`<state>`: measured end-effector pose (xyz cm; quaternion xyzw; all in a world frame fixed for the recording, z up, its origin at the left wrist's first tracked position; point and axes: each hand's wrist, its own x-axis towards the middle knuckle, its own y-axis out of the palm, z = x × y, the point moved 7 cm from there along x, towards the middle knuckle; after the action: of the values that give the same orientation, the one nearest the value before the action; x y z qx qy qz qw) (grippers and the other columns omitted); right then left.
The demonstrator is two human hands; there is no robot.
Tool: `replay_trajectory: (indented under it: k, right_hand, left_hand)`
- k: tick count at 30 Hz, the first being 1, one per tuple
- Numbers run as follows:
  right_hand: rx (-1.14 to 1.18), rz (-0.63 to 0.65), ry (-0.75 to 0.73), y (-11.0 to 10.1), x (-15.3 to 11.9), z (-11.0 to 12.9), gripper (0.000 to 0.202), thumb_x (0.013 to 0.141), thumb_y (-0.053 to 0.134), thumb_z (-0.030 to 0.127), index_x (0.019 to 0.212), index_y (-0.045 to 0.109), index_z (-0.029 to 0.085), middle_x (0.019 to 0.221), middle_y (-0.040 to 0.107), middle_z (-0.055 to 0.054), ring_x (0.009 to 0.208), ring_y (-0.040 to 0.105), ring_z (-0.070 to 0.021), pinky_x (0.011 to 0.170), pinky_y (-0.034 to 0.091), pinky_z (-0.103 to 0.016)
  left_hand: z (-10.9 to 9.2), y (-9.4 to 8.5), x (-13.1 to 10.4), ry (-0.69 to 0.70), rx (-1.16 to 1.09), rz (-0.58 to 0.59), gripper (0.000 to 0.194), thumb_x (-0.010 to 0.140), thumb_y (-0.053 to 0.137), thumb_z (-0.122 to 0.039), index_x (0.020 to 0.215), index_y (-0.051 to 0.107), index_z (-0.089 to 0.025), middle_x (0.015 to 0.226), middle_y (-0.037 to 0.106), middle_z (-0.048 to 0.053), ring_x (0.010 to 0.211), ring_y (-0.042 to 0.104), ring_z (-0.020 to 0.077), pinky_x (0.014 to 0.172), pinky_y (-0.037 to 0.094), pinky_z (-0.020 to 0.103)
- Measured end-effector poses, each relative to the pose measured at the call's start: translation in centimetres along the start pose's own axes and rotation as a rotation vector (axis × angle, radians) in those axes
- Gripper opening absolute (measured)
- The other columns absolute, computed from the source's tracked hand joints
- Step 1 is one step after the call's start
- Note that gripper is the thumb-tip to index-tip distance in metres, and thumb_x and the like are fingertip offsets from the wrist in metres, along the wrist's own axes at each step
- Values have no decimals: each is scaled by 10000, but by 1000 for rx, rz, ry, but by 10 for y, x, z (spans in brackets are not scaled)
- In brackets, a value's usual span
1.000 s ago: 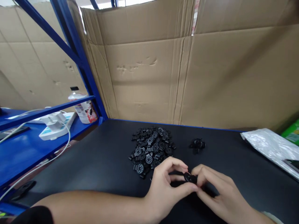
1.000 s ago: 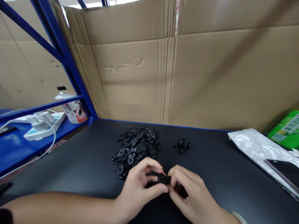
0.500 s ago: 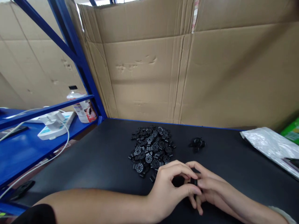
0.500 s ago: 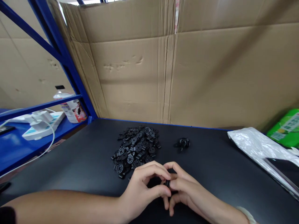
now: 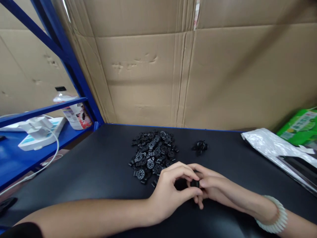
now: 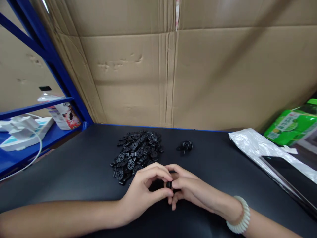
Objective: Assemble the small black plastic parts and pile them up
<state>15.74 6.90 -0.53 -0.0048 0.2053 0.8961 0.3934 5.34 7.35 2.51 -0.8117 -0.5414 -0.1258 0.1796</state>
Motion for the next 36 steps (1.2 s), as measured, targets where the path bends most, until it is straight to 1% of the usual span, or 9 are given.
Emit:
replay_trajectory:
  k: [4, 7, 14, 19, 23, 28, 31, 36]
  right_hand:
    - [-15, 19, 18, 3, 1, 2, 395, 709, 535, 66, 1083, 528, 191, 968, 576, -23, 830, 630, -149, 767, 509, -323]
    - [-14, 24, 19, 4, 2, 2, 416, 689, 518, 38, 1078, 535, 188, 943, 591, -18, 883, 639, -168, 814, 512, -354]
    - [-20, 54, 30, 2, 4, -5, 463, 651, 487, -8, 1075, 532, 173, 877, 594, 6, 849, 659, -156, 811, 516, -340]
    - [-76, 63, 37, 0, 3, -6, 441, 663, 484, -4, 1068, 527, 165, 898, 583, 10, 800, 658, -129, 796, 527, -331]
    - [-106, 80, 42, 1, 3, -4, 446, 680, 482, 12, 1096, 513, 172, 910, 583, 13, 812, 657, -121, 798, 540, -327]
    - [-134, 68, 63, 2, 4, -2, 421, 674, 472, 24, 1069, 501, 168, 866, 601, 18, 789, 663, -124, 785, 545, -314]
    - [-156, 72, 60, 1, 5, -1, 451, 661, 474, 20, 1086, 492, 167, 845, 605, 20, 769, 665, -125, 777, 543, -310]
    - [-103, 100, 11, -2, 7, 1, 467, 665, 476, 26, 1107, 485, 174, 891, 573, 7, 798, 656, -133, 775, 550, -332]
  left_hand:
    - [2, 0, -1, 10, -4, -10, 165, 684, 805, -159, 824, 717, -149, 864, 639, 45, 664, 579, 122, 671, 495, 246]
    - [2, 1, -1, 24, 30, -4, 175, 680, 814, -196, 811, 716, -135, 854, 640, 49, 623, 568, 110, 645, 492, 241]
    - [-4, 4, 2, 105, 140, 52, 183, 681, 814, -199, 809, 719, -109, 849, 662, 80, 738, 631, 165, 648, 503, 236]
    - [-5, 6, 2, 162, 164, 99, 195, 693, 800, -163, 858, 722, -94, 877, 666, 97, 769, 653, 170, 651, 532, 216]
    - [-6, 8, 3, 176, 190, 158, 177, 716, 779, -152, 869, 720, -86, 899, 666, 109, 786, 660, 175, 677, 545, 221]
    - [-7, 8, 6, 195, 213, 186, 187, 723, 774, -173, 876, 717, -81, 892, 658, 108, 739, 639, 156, 652, 546, 216]
    - [-7, 7, 7, 203, 217, 182, 186, 718, 777, -164, 871, 715, -79, 886, 656, 106, 724, 637, 152, 652, 545, 217]
    - [-9, 4, 9, 215, 233, 123, 191, 686, 801, -150, 839, 712, -79, 851, 664, 96, 654, 624, 132, 632, 530, 218]
